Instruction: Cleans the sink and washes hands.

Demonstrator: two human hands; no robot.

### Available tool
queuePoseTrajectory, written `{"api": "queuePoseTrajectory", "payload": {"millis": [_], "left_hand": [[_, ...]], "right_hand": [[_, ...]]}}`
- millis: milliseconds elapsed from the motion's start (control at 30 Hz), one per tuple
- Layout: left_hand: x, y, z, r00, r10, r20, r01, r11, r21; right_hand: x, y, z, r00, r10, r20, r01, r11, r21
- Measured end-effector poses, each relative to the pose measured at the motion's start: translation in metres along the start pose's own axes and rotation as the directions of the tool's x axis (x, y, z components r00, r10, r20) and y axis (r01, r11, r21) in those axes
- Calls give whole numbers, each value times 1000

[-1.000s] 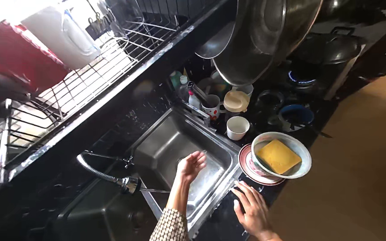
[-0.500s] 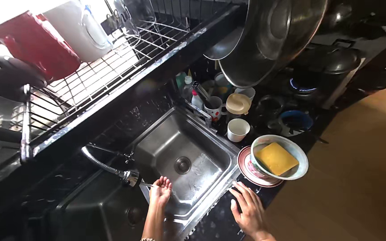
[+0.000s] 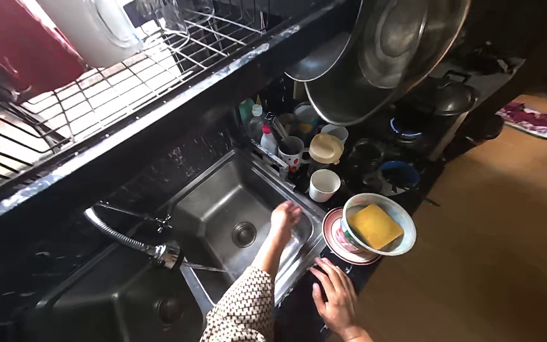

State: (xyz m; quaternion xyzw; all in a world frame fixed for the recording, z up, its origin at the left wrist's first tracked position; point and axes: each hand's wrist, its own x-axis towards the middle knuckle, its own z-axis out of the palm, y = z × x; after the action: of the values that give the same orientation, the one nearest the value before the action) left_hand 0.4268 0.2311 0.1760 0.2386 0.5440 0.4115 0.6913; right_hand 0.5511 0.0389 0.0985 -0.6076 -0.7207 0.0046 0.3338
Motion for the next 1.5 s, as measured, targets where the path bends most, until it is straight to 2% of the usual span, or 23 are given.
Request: {"api": "queuePoseTrajectory", "payload": {"millis": [67, 167, 267, 367, 500, 600, 667, 767, 900, 1000, 1033, 1100, 1167, 1200, 1267, 1333, 1400, 1500], "left_hand": [[6, 8, -20, 996, 28, -85, -35, 996, -80], [-9, 5, -74, 968, -21, -251, -23, 985, -172], [-41, -4, -134, 882, -85, -463, -87, 937, -339], [-70, -14, -181, 812, -148, -564, -201, 837, -509], [-91, -15, -208, 828, -175, -533, -280, 695, -662], [-99, -14, -203, 844, -197, -498, -239, 695, -679], [-99, -15, -187, 871, -209, -445, -151, 749, -646], [-88, -18, -139, 911, -290, -293, 55, 789, -612], [-57, -21, -60, 919, -395, -1, 351, 817, -457], [-26, -12, -12, 926, -325, 193, 365, 902, -232], [-15, -4, -2, 941, -287, 176, 317, 932, -174], [1, 9, 6, 984, -179, 18, 180, 979, -95], [8, 15, 1, 992, -17, -129, 17, 1000, -2], [7, 14, -2, 985, 74, -157, -65, 996, 60], [-1, -1, -9, 968, 236, -84, -213, 951, 224], [-12, -21, -10, 938, 328, 109, -344, 853, 393], [-19, -31, -3, 893, 328, 306, -448, 694, 564], [-20, -37, 9, 858, 255, 445, -512, 469, 720]], "right_hand": [[0, 1, 0, 1000, 2, -6, -2, 1000, 3], [-2, 2, 0, 1000, 3, -10, -3, 1000, 1], [-2, 2, 2, 1000, -5, -19, 5, 1000, -4], [-1, 1, 1, 1000, -6, -10, 5, 1000, -11], [-1, 1, 0, 1000, -9, -6, 9, 1000, -12], [-1, 2, -1, 1000, -8, -5, 8, 1000, -12], [-2, 2, -1, 1000, -7, -2, 7, 1000, -13], [-1, 1, -1, 1000, -2, -2, 2, 1000, -10], [-1, 1, 0, 1000, -1, -5, 1, 1000, -9], [-2, 3, 1, 1000, -2, -2, 2, 1000, -7], [-2, 3, 1, 1000, -5, 0, 5, 1000, -1], [-2, 2, 2, 1000, -7, 2, 7, 1000, 12], [-1, 2, 1, 1000, -6, -6, 6, 1000, 17], [-1, 3, 1, 1000, -5, -9, 5, 1000, 16], [-2, 4, 1, 1000, 0, -7, 0, 1000, 14], [-2, 3, 1, 1000, -1, -7, 1, 1000, 11], [-1, 2, 0, 1000, -11, -10, 11, 1000, 2], [-1, 3, 1, 1000, -8, -14, 8, 1000, -8]]}}
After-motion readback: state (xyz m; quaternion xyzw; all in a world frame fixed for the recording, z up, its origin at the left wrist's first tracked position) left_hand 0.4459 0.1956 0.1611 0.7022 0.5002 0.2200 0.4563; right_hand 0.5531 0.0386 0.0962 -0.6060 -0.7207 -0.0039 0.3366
